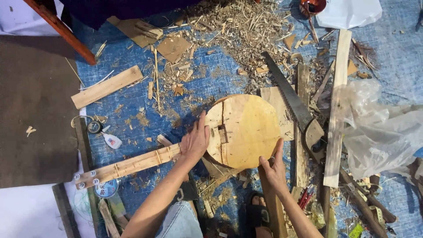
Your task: Fitting wooden components together to build a stringed instrument and using a hand saw to trim wood.
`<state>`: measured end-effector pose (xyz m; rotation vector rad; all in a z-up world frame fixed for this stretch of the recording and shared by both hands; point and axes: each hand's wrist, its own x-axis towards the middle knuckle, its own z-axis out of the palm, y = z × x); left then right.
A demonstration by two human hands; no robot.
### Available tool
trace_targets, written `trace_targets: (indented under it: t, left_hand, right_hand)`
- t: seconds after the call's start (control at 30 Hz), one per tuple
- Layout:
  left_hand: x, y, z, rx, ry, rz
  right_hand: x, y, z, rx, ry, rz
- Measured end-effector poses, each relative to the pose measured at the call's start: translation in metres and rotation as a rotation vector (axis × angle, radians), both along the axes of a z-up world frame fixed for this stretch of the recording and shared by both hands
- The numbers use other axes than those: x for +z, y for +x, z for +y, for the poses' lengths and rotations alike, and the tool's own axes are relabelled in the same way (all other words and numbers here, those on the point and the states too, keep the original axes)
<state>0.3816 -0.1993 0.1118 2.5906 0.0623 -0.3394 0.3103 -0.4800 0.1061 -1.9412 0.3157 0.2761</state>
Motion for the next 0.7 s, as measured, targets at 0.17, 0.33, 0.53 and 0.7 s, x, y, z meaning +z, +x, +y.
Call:
trace_targets:
  t: [0.17,0.33,0.53,0.7]
  left_hand:
    - [-0.016,-0.001,0.003,-0.008,0.004,-0.027]
    - [-0.011,0.001,0.001,-0.015,0.036,-0.052]
    - [-0.005,0.001,0.002,-0.022,0.017,-0.034]
    - [0.001,0.0,0.001,-0.026,0.013,-0.022]
  right_hand:
    - [-0.022,-0.004,-0.008,-0.128,0.17,-0.005]
    - [-0.006,0.014,-0.014,-0.147,0.115,0.007]
    - [0.007,0.028,-0.011,-0.193,0.206,0.113]
    - [0.031,0.033,0.0,-0.201,0.205,0.155]
